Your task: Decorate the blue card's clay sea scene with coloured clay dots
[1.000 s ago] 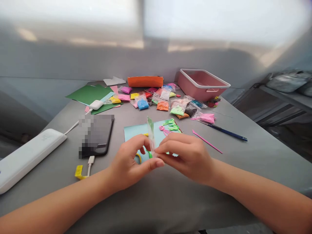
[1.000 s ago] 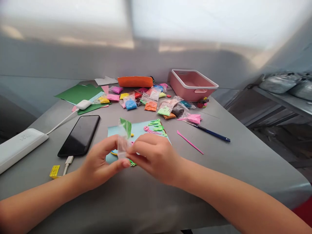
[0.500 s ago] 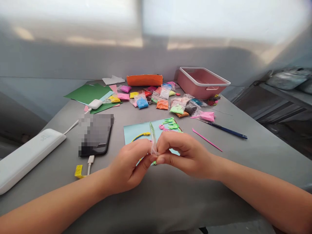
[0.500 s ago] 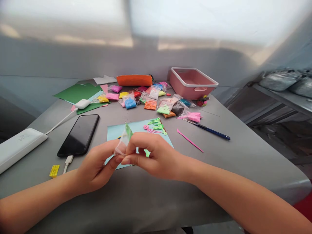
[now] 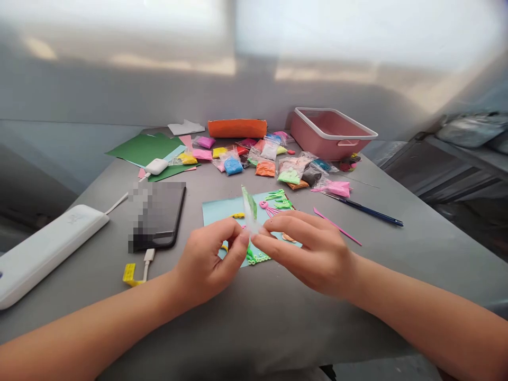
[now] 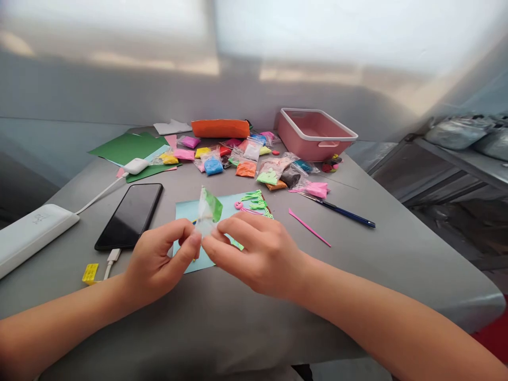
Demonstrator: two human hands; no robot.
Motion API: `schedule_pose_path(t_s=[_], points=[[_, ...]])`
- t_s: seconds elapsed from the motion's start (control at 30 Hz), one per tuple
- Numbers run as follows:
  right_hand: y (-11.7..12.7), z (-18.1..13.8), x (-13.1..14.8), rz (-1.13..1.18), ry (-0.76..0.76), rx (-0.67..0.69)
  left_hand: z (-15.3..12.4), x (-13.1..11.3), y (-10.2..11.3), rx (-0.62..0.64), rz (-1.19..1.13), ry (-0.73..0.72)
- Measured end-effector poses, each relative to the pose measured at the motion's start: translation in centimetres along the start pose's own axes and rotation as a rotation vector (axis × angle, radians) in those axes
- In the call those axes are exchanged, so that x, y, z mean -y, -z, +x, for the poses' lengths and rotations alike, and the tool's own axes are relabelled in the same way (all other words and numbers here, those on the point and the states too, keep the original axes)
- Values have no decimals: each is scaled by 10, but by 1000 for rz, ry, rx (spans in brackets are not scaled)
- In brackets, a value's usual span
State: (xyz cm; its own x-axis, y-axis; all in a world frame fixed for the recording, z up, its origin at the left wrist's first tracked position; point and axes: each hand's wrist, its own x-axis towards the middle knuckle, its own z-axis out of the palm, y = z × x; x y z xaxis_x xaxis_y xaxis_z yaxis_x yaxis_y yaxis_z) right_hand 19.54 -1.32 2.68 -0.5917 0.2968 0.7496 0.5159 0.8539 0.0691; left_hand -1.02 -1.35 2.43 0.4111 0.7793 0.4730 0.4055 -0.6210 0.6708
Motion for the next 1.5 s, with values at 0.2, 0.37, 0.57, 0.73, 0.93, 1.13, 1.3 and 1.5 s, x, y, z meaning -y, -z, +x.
schedule_pose_path(t_s=[0.2,0.37,0.57,0.73,0.93,1.13,1.3,1.5], points=[[-2,-1,9,-15,-39,9,-5,-5,-3,84,16,-223],[-1,3,1,368,-343,-26,-7,2,0,-155,-151,-149],[-3,5,-8,933,-746,-48,5,13,6,-210,-511,291],[-5,3,-13,999,-691,-27,13,6,9,59,-718,524],[2,3,-24,814,-416,161,12,4,9,12,-809,575],[1,4,-24,737,-332,149,11,-2,7,46,-863,592],[0,2,-26,625,-295,153,10,-3,6,58,-914,607],[-1,-1,-29,595,-230,173,11,1,8,65,-885,661]])
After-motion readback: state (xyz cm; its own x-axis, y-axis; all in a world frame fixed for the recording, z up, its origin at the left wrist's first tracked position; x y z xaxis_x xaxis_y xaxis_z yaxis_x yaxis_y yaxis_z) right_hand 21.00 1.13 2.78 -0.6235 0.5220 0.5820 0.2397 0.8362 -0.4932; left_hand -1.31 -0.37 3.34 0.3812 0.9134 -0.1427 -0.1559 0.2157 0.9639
